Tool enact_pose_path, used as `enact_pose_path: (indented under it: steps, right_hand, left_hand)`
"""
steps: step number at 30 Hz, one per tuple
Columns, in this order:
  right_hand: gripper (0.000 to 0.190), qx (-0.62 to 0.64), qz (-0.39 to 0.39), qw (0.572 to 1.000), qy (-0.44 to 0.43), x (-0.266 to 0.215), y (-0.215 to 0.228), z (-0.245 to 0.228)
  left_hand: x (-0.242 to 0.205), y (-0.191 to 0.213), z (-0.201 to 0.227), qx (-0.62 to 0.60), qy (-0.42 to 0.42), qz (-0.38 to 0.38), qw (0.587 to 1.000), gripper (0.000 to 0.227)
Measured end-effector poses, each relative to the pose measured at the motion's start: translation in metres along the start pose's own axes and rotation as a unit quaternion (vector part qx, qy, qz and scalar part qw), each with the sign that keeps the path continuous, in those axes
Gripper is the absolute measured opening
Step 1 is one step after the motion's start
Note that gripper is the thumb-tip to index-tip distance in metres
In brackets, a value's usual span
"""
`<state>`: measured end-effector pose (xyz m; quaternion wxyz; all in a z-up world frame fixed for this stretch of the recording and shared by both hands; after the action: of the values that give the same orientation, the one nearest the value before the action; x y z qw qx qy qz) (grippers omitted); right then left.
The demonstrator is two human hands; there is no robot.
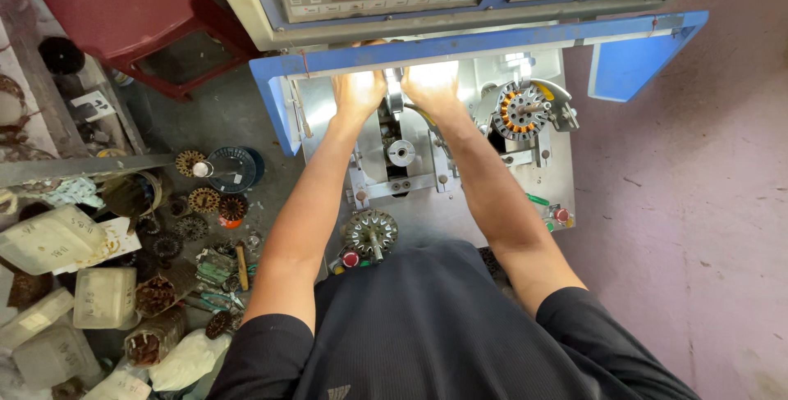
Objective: The person assembles a motor stator by inserting copper wire segments into a laminated core using a specialized tool. They then place the core into a machine, secure it with a clamp, and tighten the assembly using an Allen key.
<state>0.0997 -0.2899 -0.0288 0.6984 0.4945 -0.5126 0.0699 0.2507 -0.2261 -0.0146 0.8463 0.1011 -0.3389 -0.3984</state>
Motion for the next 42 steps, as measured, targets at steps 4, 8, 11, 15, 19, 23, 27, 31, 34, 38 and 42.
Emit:
enact_pose_path:
  steps: [4, 8, 11, 15, 19, 23, 27, 31, 34, 38, 42]
  right_hand:
    - [0.012, 0.122, -0.021, 0.989, -0.083, 0.023, 0.006, -0.005]
    - [0.016, 0.159, 0.027, 0.970, -0.183, 0.028, 0.006, -0.023]
    - [0.019, 0.177, 0.065, 0.956, -0.226, 0.028, 0.000, -0.029]
    - [0.017, 0.144, 0.074, 0.957, -0.241, 0.024, -0.006, -0.030]
    - [0.021, 0.194, 0.058, 0.941, -0.270, 0.024, -0.006, -0.030]
    - [0.014, 0.307, 0.080, 0.913, -0.255, 0.027, -0.001, -0.033]
    - [0.028, 0.265, 0.041, 0.897, -0.352, 0.025, -0.002, -0.032]
    - [0.019, 0.275, 0.083, 0.917, -0.277, 0.021, -0.006, -0.030]
    - [0.012, 0.289, 0.095, 0.909, -0.286, 0.015, -0.010, -0.029]
    - [0.016, 0.293, 0.058, 0.896, -0.328, 0.006, -0.018, -0.025]
    - [0.015, 0.277, 0.099, 0.914, -0.280, 0.000, -0.022, -0.027]
  left_hand:
    - [0.003, -0.004, -0.001, -0.007, 0.006, 0.024, 1.000, 0.022]
    - [0.001, -0.006, -0.009, 0.019, 0.015, -0.013, 1.000, 0.024]
    - [0.002, -0.008, -0.013, 0.019, 0.005, -0.014, 1.000, 0.020]
    - [0.003, -0.010, -0.014, 0.043, -0.020, -0.010, 0.999, 0.019]
    - [-0.001, -0.014, -0.017, 0.044, -0.018, -0.001, 0.999, 0.022]
    - [-0.001, -0.017, -0.018, 0.060, -0.005, 0.005, 0.998, 0.026]
    - [-0.002, -0.014, -0.016, 0.036, 0.028, -0.014, 0.999, 0.024]
    - [0.000, -0.011, -0.011, 0.021, 0.016, -0.014, 1.000, 0.023]
    - [0.001, -0.009, -0.009, 0.022, 0.021, -0.018, 0.999, 0.023]
    - [0.001, -0.011, -0.008, 0.036, 0.023, -0.027, 0.999, 0.026]
    - [0.002, -0.010, -0.007, 0.021, 0.000, 0.004, 1.000, 0.026]
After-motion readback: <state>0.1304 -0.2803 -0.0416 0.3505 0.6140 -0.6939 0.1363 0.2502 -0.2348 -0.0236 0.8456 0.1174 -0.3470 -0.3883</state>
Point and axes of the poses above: each hand's wrist, its own x-axis towards the middle knuckle, its own y-axis out of the back of the hand, z = x × y, the point moved 1 cm from there along x, towards the middle knuckle, and after that the axes turned 13 degrees about z, right-handed, at the moved point
